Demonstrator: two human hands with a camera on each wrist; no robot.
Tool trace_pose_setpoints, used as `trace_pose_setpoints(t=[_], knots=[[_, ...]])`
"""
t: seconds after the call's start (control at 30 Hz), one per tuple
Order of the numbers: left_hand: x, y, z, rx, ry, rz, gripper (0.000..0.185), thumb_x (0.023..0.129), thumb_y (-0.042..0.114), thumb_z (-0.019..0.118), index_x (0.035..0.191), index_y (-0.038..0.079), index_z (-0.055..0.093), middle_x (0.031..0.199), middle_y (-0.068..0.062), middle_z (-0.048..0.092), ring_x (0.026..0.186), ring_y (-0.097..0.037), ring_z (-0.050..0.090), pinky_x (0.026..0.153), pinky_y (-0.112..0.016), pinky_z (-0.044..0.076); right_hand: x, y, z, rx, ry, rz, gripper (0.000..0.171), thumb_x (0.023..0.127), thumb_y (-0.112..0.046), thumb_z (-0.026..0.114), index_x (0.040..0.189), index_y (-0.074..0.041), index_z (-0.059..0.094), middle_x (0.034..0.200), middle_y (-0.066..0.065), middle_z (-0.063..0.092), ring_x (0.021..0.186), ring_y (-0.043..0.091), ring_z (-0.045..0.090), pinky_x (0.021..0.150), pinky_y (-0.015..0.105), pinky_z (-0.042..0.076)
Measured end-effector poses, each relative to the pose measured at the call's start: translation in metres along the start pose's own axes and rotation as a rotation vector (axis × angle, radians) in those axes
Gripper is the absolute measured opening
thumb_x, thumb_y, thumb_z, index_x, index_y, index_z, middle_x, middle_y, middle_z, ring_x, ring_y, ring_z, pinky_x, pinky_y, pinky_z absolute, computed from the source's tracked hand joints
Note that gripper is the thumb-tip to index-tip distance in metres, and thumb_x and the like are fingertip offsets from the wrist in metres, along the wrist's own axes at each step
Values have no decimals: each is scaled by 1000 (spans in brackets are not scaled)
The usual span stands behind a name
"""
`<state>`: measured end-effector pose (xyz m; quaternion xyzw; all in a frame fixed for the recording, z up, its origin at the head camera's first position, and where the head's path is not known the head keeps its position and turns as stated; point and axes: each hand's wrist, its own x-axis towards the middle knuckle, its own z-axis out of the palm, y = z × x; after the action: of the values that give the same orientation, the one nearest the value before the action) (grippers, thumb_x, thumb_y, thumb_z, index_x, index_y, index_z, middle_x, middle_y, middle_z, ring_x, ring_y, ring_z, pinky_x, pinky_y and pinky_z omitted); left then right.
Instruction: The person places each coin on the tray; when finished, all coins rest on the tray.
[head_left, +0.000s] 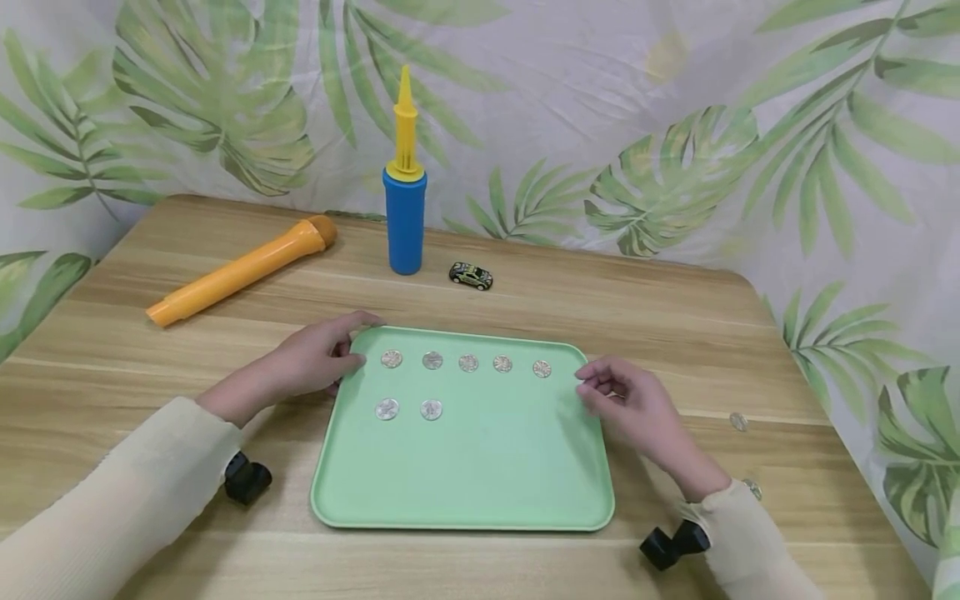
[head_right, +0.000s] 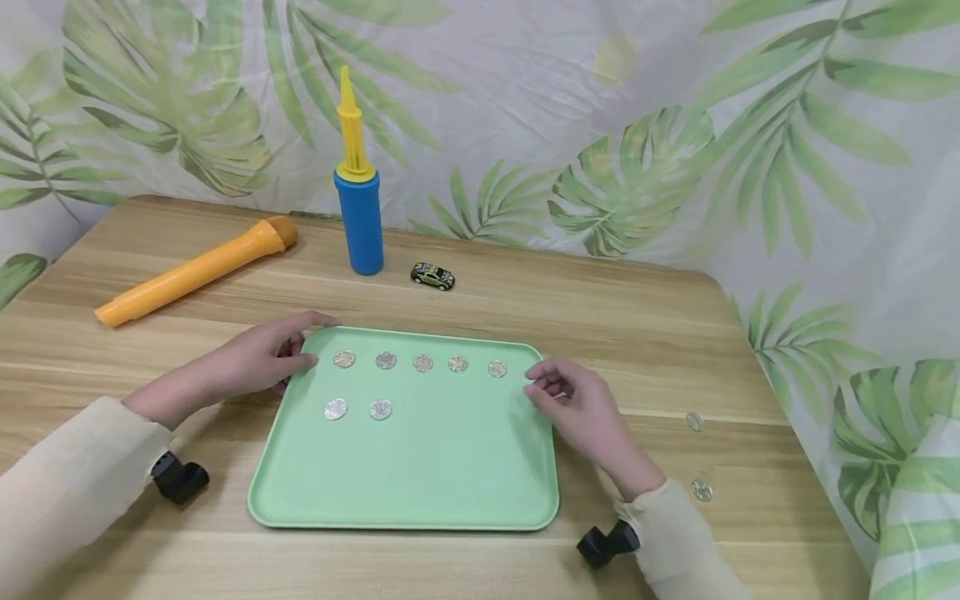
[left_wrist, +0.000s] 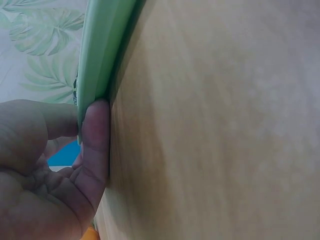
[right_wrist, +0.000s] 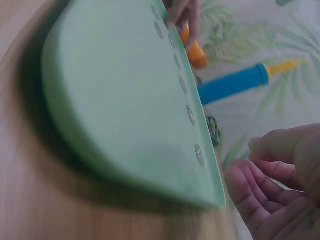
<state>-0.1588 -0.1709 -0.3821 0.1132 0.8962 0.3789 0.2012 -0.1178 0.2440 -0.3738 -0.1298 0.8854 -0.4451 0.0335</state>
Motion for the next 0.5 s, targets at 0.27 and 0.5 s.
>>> trace_pose_setpoints(t=[0.27,0.5], knots=[[0,-3,-2,6,4,0,58,105,8,58,159,12,38,90,-12,55,76,-21,56,63,-33,57,-22,29,-33,-47,131,73,22,99,-4,69,117,8,67,103,19,71,84,0,64,73,17,59],[0,0,0,6,2,-16,57,105,8,58,159,14,39,92,-12,55,77,-21,56,65,-32,58,-45,61,-66,-130,254,72,20,96,2,69,114,11,67,91,-1,69,76,-4,61,65,14,57]])
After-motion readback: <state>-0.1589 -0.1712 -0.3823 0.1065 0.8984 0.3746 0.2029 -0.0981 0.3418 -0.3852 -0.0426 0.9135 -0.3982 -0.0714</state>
